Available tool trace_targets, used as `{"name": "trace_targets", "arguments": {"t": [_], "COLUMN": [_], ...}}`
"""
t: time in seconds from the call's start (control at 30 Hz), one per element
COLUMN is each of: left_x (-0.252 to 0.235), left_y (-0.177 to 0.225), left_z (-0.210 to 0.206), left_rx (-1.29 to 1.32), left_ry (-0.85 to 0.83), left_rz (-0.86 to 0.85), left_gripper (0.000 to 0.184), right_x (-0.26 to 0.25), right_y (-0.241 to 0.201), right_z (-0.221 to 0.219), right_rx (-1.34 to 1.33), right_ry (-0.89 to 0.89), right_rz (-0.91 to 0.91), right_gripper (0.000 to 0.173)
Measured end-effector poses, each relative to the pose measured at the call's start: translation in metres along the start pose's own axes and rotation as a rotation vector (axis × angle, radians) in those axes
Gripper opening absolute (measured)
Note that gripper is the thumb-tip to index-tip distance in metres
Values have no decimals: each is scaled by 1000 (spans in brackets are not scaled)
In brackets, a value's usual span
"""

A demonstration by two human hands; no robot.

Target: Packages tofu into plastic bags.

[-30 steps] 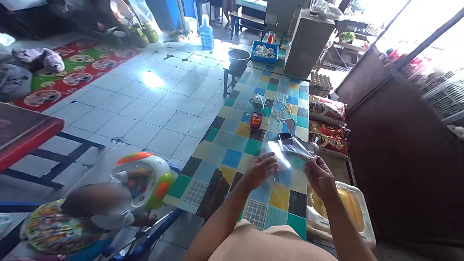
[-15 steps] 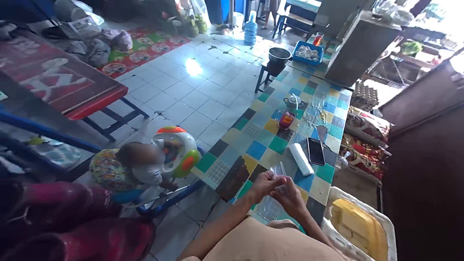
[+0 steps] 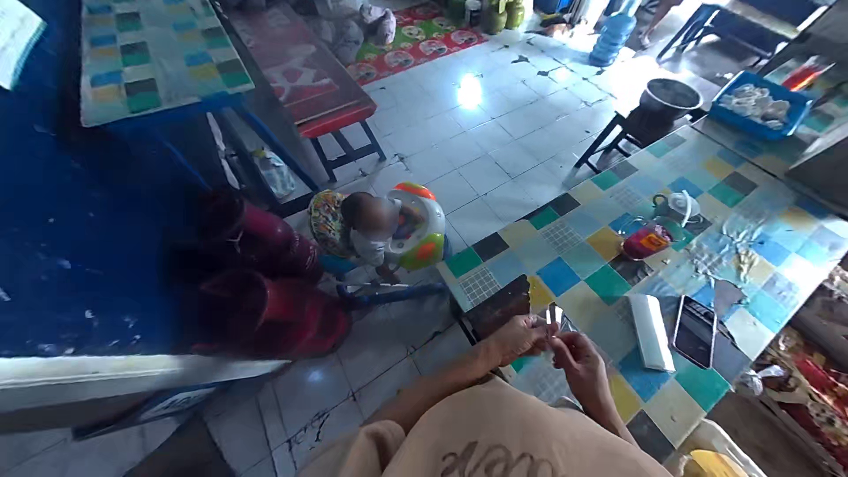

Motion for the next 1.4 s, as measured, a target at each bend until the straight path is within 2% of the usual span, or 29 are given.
{"name": "trace_targets", "arguments": {"t": [0.13, 0.23, 0.3, 0.37, 0.43, 0.47, 0.5, 0.57, 0.63, 0.7, 0.77, 0.83, 0.9, 0.97, 1.03, 1.07, 1.13, 1.23, 1.27, 1.33, 1.4], "left_x": [9, 14, 14, 13, 13, 17, 23, 31, 29, 23, 18, 18, 23, 29, 34, 35, 38, 37, 36, 38, 43], "left_y": [0, -2, 1, 2, 0, 0, 2, -1, -10, -15, -14, -12, -13, -20, -26, -29, -37, -53, -61, -75, -79], "left_z": [16, 34, 41, 38, 33, 30, 28, 26, 25, 33, 41, 37, 26, 11, 1, 1, 10, 24, 25, 17, 6], "left_rx": [180, 129, 16, -8, 167, 260, 328, 345, 242, 28, -97, -84, 41, 244, 360, 362, 268, -25, -84, -100, 15], "left_ry": [-42, 135, 237, 222, 71, -30, -106, -174, -102, 98, 233, 238, 147, -25, -213, -258, -138, 170, 224, 229, 168], "left_rz": [36, 30, -26, -72, -77, -61, -50, -60, -94, -119, -115, -99, -70, -7, -30, -62, -78, -54, -41, 13, 49], "left_gripper": [15, 7, 20, 24, 13, 14, 16, 10, 18, 14, 6, 15, 13, 16, 25, 23, 18, 24, 20, 22, 25], "right_x": [-11, -10, -7, -3, -1, 1, 2, 9, 14, 14, 12, 12, 14, 17, 29, 37, 54, 64, 67, 71, 68], "right_y": [-6, -23, -32, -29, -15, -6, 5, 23, 24, 13, 4, 4, 19, 38, 49, 50, 46, 30, 23, 9, 6], "right_z": [-14, -15, -23, -36, -43, -42, -38, -31, -28, -30, -30, -26, -20, -14, -15, -18, -23, -21, -19, -16, -13], "right_rx": [-53, 4, -6, -56, -172, -229, -300, -568, -828, -927, -729, -362, -27, 134, 33, -109, -502, -936, -986, -988, -797], "right_ry": [-3, -15, -62, -146, -185, -178, -138, 5, 102, 74, -50, -122, -148, -146, -169, -187, -248, -282, -236, -112, -96], "right_rz": [-6, 106, 128, 46, -78, -171, -282, -558, -716, -696, -579, -459, -394, -394, -520, -611, -749, -719, -696, -668, -578], "right_gripper": [25, 32, 37, 30, 11, 8, 10, 19, 34, 43, 30, 3, 21, 28, 30, 27, 21, 23, 24, 29, 26]}}
Point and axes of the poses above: each hand's wrist, its own x-axis away from the middle knuckle, its own z-axis out of the back of the hand, y = z × x, the point moved 9 cm from there along -x, towards the middle knuckle, and after that the axes turned 14 degrees about z, right-handed, at the moved point
